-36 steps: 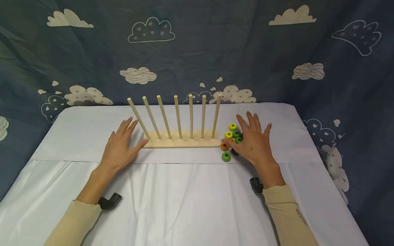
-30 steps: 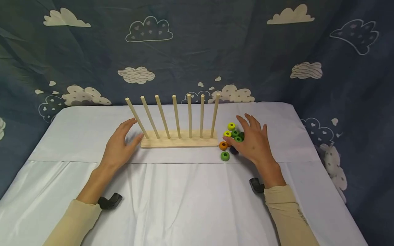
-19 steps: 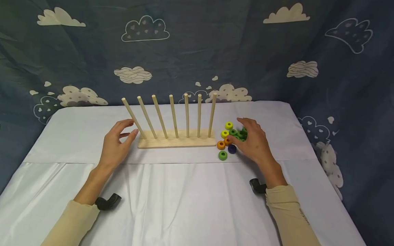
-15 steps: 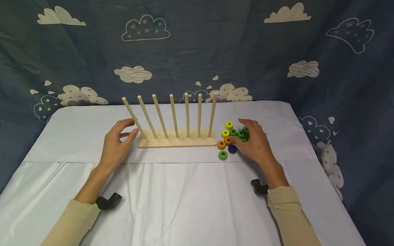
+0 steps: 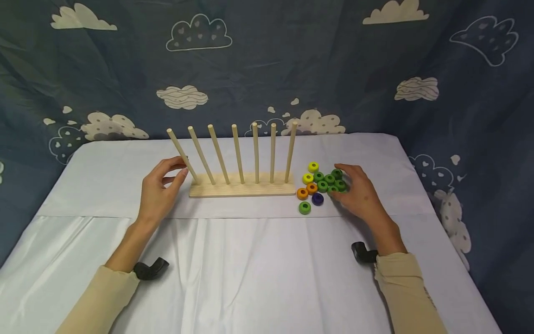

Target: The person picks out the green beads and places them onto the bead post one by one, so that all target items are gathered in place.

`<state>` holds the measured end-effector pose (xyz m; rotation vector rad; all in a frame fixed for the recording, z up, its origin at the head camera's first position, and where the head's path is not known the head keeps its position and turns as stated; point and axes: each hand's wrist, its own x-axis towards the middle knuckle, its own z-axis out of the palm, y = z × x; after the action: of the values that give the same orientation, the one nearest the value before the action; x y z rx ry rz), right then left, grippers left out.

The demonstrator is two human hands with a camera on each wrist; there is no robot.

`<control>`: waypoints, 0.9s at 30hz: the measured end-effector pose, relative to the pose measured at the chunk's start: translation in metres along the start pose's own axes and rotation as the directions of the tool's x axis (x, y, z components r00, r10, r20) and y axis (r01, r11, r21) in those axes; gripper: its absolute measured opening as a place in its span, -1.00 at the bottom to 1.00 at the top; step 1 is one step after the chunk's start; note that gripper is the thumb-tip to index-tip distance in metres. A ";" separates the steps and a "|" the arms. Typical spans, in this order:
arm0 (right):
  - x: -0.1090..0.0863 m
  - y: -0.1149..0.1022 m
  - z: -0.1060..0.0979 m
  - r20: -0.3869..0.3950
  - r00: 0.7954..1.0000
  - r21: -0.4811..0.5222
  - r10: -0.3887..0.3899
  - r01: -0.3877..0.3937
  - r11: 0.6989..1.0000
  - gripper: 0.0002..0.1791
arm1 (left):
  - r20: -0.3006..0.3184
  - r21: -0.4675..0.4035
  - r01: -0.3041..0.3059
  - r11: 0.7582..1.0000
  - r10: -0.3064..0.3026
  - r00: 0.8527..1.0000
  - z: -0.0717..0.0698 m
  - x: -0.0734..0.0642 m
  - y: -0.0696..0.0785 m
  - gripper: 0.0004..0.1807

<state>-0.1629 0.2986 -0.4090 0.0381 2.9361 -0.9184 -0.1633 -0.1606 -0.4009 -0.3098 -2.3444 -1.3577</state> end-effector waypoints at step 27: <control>0.000 0.020 0.000 0.013 1.000 -0.002 -0.001 0.001 1.000 -0.21 | -0.012 -0.107 0.047 0.993 -0.049 0.999 0.003 0.001 0.000 -0.67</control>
<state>-0.1625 0.3150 -0.4204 0.0305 2.9256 -0.9127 -0.1650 -0.1577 -0.4020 -0.2751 -2.2851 -1.5066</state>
